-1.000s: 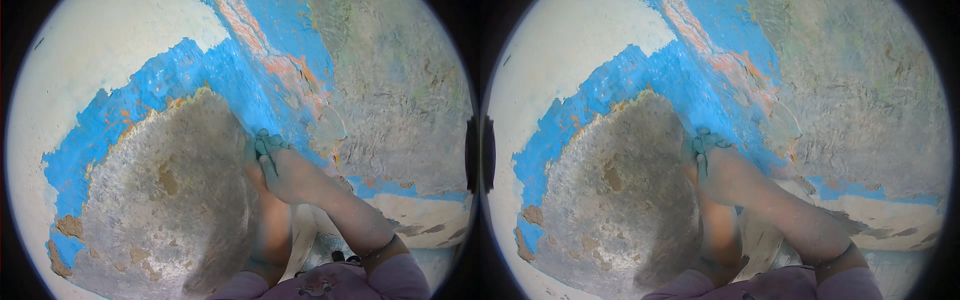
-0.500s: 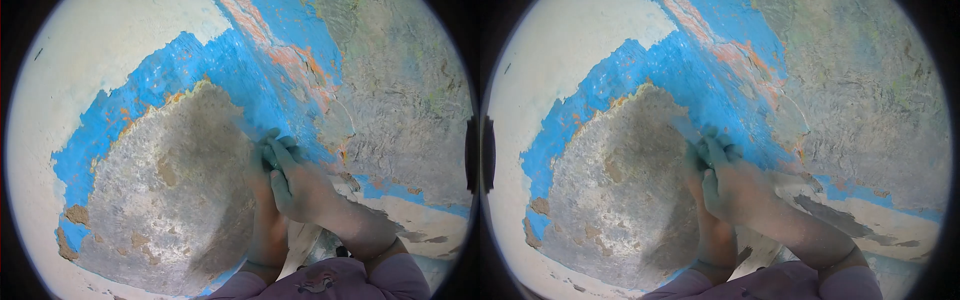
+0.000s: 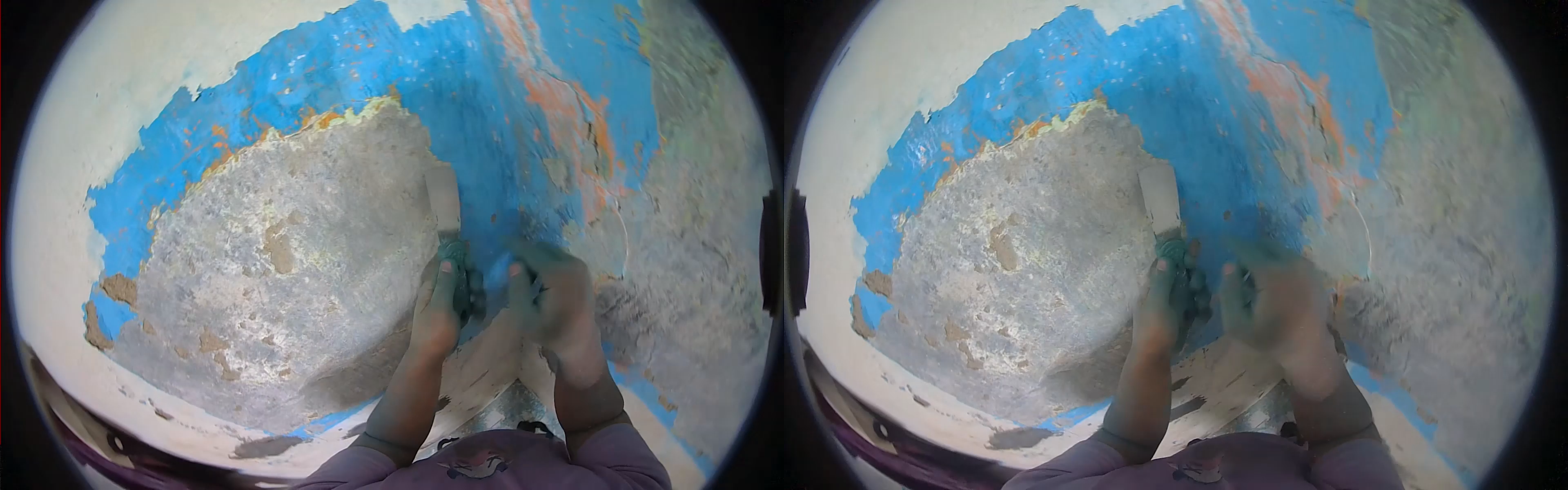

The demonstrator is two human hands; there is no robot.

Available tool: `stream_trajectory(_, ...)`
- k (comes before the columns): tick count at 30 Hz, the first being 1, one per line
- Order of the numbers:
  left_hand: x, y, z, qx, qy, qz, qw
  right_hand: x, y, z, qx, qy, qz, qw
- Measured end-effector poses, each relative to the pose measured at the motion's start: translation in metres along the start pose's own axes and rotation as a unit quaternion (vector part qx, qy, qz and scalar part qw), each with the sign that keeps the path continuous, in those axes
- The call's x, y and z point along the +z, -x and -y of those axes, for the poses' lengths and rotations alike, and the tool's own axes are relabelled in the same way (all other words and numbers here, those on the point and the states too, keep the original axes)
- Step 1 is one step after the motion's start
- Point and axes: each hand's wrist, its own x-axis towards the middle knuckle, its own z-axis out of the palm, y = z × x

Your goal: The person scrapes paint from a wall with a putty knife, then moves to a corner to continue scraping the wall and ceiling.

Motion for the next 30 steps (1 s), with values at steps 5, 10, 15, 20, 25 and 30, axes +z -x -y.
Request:
stream_trajectory(5, 0.014, 0.013, -0.011, -0.038, 0.034, -0.036, 0.998, 0.017, -0.031, -0.013, -0.013, -0.228, -0.083, 0.97)
stream_trajectory(10, 0.019, 0.023, -0.021, -0.07, 0.083, -0.021, 0.994, 0.042, -0.058, -0.005, 0.125, -0.502, 0.157, 0.841)
stream_trajectory(15, 0.049, 0.027, -0.025, 0.005, 0.105, -0.11, 0.988, 0.039, -0.078, 0.016, 0.238, -0.704, 0.159, 0.65)
stream_trajectory(20, 0.041, 0.04, -0.005, 0.102, -0.106, -0.026, 0.989, 0.045, -0.079, 0.005, 0.193, -0.757, 0.21, 0.587)
stream_trajectory(25, 0.038, 0.033, -0.014, 0.104, -0.167, -0.049, 0.979, 0.044, -0.085, 0.012, 0.195, -0.762, 0.184, 0.59)
stream_trajectory(30, 0.036, 0.043, -0.018, 0.08, -0.138, -0.052, 0.986, 0.049, -0.077, 0.019, 0.208, -0.773, 0.157, 0.578)
